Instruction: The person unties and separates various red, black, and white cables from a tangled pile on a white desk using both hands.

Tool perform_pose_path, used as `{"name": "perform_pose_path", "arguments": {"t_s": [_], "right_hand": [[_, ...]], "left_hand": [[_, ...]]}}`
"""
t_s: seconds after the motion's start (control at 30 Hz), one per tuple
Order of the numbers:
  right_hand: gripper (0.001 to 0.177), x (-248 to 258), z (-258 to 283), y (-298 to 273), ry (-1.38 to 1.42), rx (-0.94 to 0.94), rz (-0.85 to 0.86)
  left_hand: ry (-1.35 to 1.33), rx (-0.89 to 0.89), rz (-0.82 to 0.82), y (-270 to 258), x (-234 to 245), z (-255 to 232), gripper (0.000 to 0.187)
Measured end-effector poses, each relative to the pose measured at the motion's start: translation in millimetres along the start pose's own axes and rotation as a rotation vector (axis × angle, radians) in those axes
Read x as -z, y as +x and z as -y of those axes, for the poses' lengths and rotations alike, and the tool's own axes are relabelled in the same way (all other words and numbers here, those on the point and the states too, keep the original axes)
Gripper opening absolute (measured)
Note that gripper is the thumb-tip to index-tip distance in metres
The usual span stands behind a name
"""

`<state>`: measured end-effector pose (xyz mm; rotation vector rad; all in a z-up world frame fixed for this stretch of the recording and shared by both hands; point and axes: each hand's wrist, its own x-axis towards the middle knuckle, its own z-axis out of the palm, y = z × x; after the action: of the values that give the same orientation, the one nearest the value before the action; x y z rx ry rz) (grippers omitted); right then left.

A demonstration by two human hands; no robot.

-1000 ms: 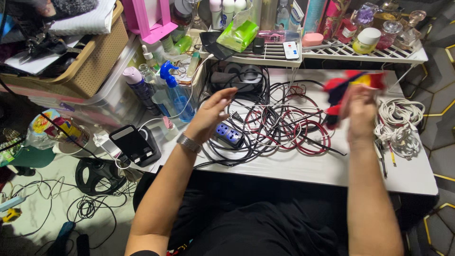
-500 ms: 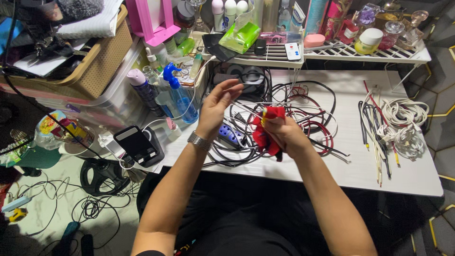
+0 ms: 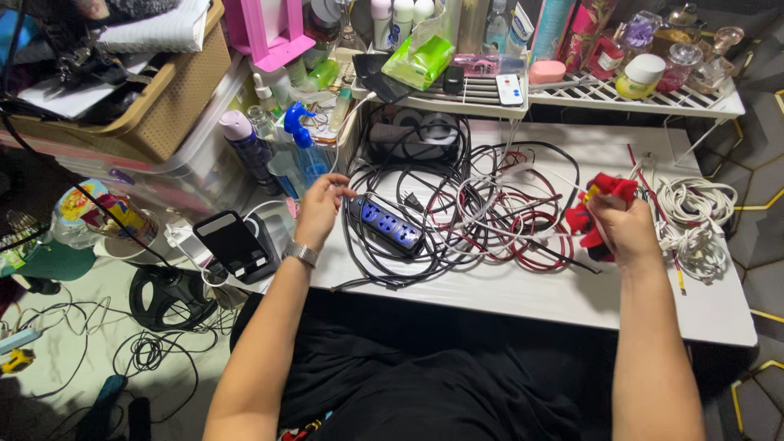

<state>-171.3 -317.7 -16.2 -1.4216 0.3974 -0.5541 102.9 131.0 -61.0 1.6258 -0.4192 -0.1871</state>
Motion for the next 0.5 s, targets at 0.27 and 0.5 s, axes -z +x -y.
{"name": "perform_pose_path", "arguments": {"t_s": [0.27, 0.5], "right_hand": [[0.029, -66.6, 33.4, -18.3, -0.100, -0.162, 0.299], [0.021, -110.8, 62.5, -36.8, -0.254, -0.019, 0.460]], "left_hand": [[0.293, -0.479, 0.236, -48.2, -97.0, -98.7, 0.041], [0.367, -0.482, 0.368, -50.4, -144.8, -118.5, 0.022]]}}
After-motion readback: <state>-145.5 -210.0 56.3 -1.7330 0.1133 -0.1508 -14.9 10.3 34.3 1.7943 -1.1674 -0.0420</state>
